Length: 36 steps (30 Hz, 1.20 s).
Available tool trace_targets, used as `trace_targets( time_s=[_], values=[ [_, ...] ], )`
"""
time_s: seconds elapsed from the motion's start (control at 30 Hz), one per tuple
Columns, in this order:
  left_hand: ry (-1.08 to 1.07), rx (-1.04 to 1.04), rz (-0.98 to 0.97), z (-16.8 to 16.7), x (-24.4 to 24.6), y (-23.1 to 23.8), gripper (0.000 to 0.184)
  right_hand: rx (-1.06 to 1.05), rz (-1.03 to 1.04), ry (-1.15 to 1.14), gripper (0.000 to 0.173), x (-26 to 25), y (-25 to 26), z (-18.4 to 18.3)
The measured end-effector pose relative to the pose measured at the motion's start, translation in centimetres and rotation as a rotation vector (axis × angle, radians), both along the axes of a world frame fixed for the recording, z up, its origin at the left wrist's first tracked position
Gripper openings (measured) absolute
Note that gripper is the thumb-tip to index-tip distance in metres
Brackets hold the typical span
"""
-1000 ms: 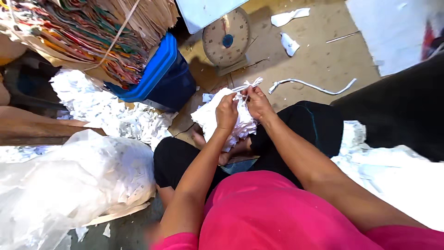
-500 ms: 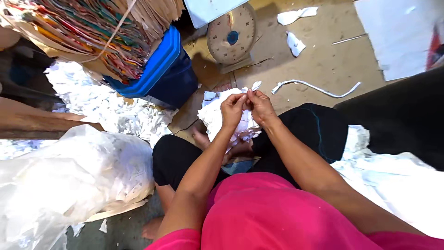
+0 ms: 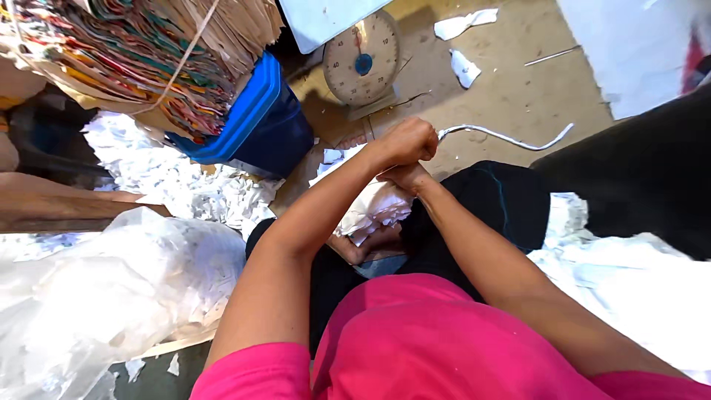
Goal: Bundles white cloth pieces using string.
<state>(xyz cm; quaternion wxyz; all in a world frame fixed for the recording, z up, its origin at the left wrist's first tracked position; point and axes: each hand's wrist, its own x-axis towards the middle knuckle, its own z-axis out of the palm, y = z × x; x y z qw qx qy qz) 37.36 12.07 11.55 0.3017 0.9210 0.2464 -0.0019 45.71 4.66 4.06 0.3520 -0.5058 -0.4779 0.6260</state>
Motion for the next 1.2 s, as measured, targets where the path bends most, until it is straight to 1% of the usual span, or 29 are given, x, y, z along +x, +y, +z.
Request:
trace_targets(
  time_s=[0.03, 0.13, 0.2, 0.27, 0.33, 0.4, 0.47, 0.53, 0.6, 0.67, 0.7, 0.77, 0.83, 0.87, 0.9, 0.93, 0.97, 1.0, 1.03, 1.07, 1.1, 1.13, 1.17, 1.2],
  values=[
    [0.035, 0.008, -0.028, -0.5, 0.3, 0.7, 0.015, 0.023, 0.013, 0.065, 0.027, 0.2, 0.0, -0.2],
    [0.070, -0.006, 0.010, -1.9, 0.6, 3.0, 0.014, 0.034, 0.143, 0.207, 0.016, 1.4, 0.6, -1.3],
    [0.104, -0.009, 0.044, -2.5, 0.3, 4.0, 0.015, 0.002, 0.218, 0.297, 0.018, 2.0, 0.9, -1.8],
    [0.129, -0.023, 0.101, -3.2, -0.4, 4.8, 0.016, -0.041, 0.231, 0.405, 0.020, 2.4, 1.0, -2.0],
    [0.154, -0.030, 0.199, -3.8, -1.6, 5.3, 0.018, -0.126, 0.213, 0.476, 0.019, 2.5, 1.1, -1.9],
    [0.143, -0.028, 0.301, -4.3, -3.2, 5.5, 0.020, -0.182, 0.181, 0.465, 0.023, 2.6, 1.3, -1.7],
    [0.089, -0.003, 0.351, -4.8, -4.4, 5.1, 0.020, -0.197, 0.179, 0.474, 0.029, 2.5, 1.5, -1.7],
    [0.062, 0.120, 0.319, -5.1, -5.2, 5.0, 0.028, -0.195, 0.211, 0.482, 0.036, 2.5, 1.5, -1.8],
    [0.144, 0.226, 0.279, -4.5, -6.1, 5.3, 0.046, -0.197, 0.234, 0.451, 0.042, 2.6, 1.5, -1.9],
    [0.232, 0.353, 0.183, -3.3, -7.7, 5.9, 0.063, -0.169, 0.241, 0.402, 0.044, 2.6, 1.3, -1.7],
    [0.250, 0.436, 0.105, -2.8, -8.8, 6.3, 0.066, -0.153, 0.266, 0.387, 0.041, 2.8, 1.4, -1.7],
    [0.237, 0.610, -0.048, -1.4, -10.8, 7.6, 0.061, -0.129, 0.307, 0.376, 0.033, 3.2, 1.7, -1.7],
    [0.225, 0.699, -0.103, 0.4, -11.7, 8.1, 0.059, -0.114, 0.317, 0.350, 0.028, 3.2, 1.9, -1.6],
    [0.254, 0.683, -0.076, 1.5, -11.4, 7.8, 0.060, -0.106, 0.317, 0.321, 0.027, 3.1, 2.1, -1.5],
    [0.316, 0.596, -0.011, 2.7, -10.6, 7.2, 0.064, -0.099, 0.321, 0.282, 0.025, 3.0, 2.3, -1.4],
    [0.369, 0.427, 0.098, 4.0, -9.4, 6.5, 0.068, -0.086, 0.332, 0.239, 0.022, 3.0, 2.5, -1.4],
    [0.356, 0.226, 0.225, 4.9, -8.3, 6.0, 0.070, -0.063, 0.346, 0.202, 0.020, 3.0, 2.6, -1.4],
    [0.245, 0.054, 0.327, 5.1, -7.8, 5.7, 0.064, -0.046, 0.352, 0.177, 0.017, 2.9, 2.8, -1.5],
    [0.104, -0.068, 0.407, 4.8, -7.7, 5.4, 0.056, -0.041, 0.350, 0.162, 0.015, 3.0, 2.9, -1.5],
    [-0.043, -0.148, 0.460, 4.2, -7.9, 4.7, 0.051, -0.044, 0.337, 0.155, 0.014, 3.0, 2.9, -1.4],
    [-0.169, -0.186, 0.504, 3.3, -8.2, 3.8, 0.045, -0.049, 0.311, 0.153, 0.013, 3.0, 2.8, -1.5],
    [-0.255, -0.196, 0.559, 2.3, -8.6, 2.3, 0.035, -0.055, 0.280, 0.164, 0.012, 3.0, 2.7, -1.6],
    [-0.306, -0.199, 0.623, 1.3, -8.9, 0.7, 0.024, -0.064, 0.251, 0.187, 0.012, 3.0, 2.7, -1.9],
    [-0.331, -0.204, 0.678, 0.2, -9.1, -1.3, 0.019, -0.079, 0.226, 0.213, 0.013, 3.0, 2.6, -2.2]
  ],
)
